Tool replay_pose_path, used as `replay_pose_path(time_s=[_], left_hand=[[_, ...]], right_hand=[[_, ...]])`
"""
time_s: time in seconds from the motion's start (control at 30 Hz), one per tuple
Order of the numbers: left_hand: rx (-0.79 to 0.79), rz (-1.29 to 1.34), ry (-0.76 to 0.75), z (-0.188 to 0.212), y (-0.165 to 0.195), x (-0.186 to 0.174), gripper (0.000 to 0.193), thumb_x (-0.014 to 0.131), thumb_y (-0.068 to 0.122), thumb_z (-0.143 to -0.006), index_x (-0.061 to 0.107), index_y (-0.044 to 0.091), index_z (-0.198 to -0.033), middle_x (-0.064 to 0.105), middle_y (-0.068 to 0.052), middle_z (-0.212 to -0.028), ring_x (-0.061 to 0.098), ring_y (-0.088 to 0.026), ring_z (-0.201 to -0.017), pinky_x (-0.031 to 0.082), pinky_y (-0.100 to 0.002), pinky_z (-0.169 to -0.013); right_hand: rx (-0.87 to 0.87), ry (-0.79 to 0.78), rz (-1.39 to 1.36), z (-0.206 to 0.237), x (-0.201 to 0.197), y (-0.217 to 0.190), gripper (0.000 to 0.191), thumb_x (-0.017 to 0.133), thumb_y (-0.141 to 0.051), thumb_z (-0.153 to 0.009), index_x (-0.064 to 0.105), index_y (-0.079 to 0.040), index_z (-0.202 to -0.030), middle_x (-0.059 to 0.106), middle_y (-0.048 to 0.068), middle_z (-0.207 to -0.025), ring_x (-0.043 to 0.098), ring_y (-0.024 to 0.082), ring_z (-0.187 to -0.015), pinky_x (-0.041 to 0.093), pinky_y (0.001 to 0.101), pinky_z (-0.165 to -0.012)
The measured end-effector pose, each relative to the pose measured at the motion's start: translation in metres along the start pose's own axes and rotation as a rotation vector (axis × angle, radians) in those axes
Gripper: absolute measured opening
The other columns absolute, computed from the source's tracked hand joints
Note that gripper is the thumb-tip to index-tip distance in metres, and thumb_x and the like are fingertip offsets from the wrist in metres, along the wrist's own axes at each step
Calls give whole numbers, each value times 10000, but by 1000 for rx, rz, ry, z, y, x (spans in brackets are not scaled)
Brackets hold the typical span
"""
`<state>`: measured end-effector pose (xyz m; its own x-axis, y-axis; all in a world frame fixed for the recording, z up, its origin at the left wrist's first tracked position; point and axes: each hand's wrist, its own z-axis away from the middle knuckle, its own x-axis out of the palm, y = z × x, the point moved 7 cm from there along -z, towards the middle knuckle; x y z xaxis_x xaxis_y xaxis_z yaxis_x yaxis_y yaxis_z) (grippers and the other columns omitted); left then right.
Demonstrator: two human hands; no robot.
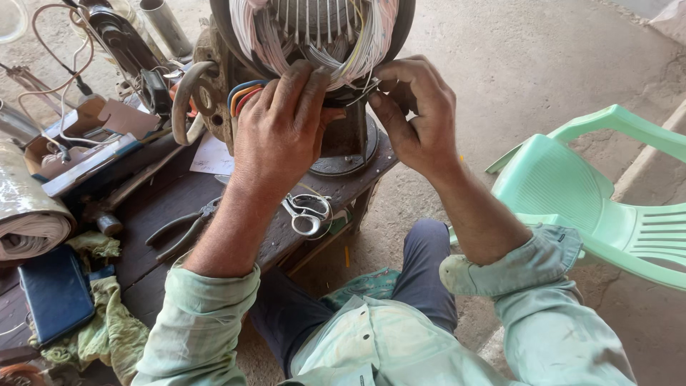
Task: The person secures a wound copper coil by repeatedly wrapping and tying yellow insulating tape around the coil's core and wire ends. They use scissors to cut the tape and pliers to adjust the tape and wires. The person works at a cluttered wooden workbench in a workshop setting.
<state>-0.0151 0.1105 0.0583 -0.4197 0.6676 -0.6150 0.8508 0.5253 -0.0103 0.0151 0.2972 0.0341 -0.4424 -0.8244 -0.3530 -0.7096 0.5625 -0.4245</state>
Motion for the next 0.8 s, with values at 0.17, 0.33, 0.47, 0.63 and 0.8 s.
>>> replay_pose_path(time_s=[0.17, 0.33, 0.47, 0.63, 0.8], left_hand=[[-17, 28, -1, 1, -1, 1, 450, 781, 310, -1007, 651, 1, -1308, 638, -163, -1285, 713, -316, -1076, 583, -431, -885], [-33, 28, 32, -4, 1, -4, 393, 774, 294, -1025, 671, 15, -1283, 661, -165, -1255, 716, -312, -1071, 587, -434, -872], [-103, 81, 26, -10, 2, -8, 330, 781, 264, -1025, 677, 29, -1231, 677, -130, -1185, 731, -294, -1019, 595, -407, -824], [-196, 129, -69, -20, 0, -7, 316, 836, 279, -946, 706, 45, -1113, 663, -97, -1029, 721, -289, -816, 572, -406, -690], [-156, 142, -115, -27, 0, -16, 435, 880, 330, -867, 715, 32, -1138, 652, -93, -1016, 721, -286, -805, 570, -404, -673]], right_hand=[[28, -58, 23, 0, -2, 8, 189, 713, 73, -1056, 586, -29, -1151, 706, 82, -1064, 763, 140, -928, 670, 261, -762], [-62, -41, 80, -9, -9, -1, 188, 746, 82, -1003, 601, -22, -1059, 707, 101, -953, 711, 146, -807, 578, 266, -667], [-48, 12, 31, -13, -7, -5, 172, 725, 84, -1030, 589, -8, -1084, 703, 108, -979, 733, 157, -860, 611, 249, -690], [37, 92, -75, -9, -3, -1, 212, 693, 98, -1063, 541, 2, -1176, 737, 103, -1006, 772, 144, -881, 664, 249, -719], [165, 121, -285, 5, 3, 3, 251, 656, 110, -1085, 497, -6, -1241, 703, 117, -1070, 743, 144, -922, 654, 265, -777]])
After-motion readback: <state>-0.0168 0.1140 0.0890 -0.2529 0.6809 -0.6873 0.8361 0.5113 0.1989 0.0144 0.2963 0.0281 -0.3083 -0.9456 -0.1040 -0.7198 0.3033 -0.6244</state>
